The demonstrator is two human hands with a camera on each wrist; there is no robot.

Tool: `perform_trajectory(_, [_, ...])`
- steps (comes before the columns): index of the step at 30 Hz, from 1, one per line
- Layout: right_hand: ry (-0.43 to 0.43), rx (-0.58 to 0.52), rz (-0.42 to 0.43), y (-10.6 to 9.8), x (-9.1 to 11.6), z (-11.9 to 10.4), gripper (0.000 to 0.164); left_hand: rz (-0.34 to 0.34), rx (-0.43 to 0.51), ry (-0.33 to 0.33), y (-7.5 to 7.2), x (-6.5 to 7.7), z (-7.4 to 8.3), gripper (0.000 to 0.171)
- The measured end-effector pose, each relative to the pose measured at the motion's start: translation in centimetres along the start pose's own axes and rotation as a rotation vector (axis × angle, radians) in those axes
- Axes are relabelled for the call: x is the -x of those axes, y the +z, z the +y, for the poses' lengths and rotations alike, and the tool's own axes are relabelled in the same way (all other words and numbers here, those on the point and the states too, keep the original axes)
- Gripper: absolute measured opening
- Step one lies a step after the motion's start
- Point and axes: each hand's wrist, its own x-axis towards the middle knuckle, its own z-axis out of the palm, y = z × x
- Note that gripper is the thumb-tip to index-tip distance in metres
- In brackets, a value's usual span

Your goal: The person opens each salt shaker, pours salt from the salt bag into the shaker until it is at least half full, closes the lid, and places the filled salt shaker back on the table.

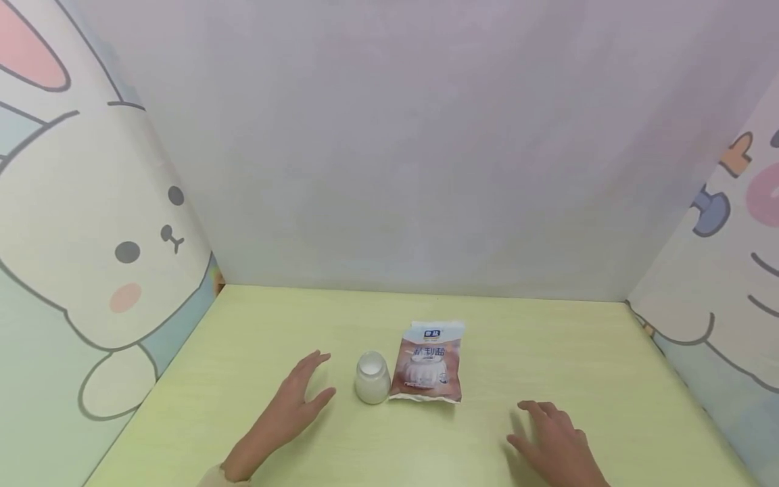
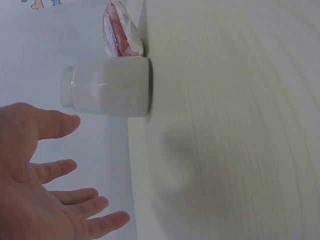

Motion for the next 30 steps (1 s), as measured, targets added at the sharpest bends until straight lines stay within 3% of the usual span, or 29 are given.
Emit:
perform_trajectory(8, [0.105,0.03,-0.194,0.0,0.4,1.6,0.06,-0.016,-0.005,0.007,0.4,-0.2,0.0,0.055])
perform_trajectory(17, [0.099,-0.046,-0.277,0.0,1.0,3.2,0.061,-0.04,0.012,0.007,0.6,-0.3,0.1,0.055])
perform_trajectory(25, [0.16,-0.073,-0.357,0.0,1.1,4.4,0.052,-0.044,0.011,0.008,0.7,-0.2,0.2,0.055])
perform_trajectory(30, [0.096,-0.056,-0.334,0.1,1.3,5.2,0.045,-0.041,0.016,0.023,0.7,-0.2,0.3,0.055])
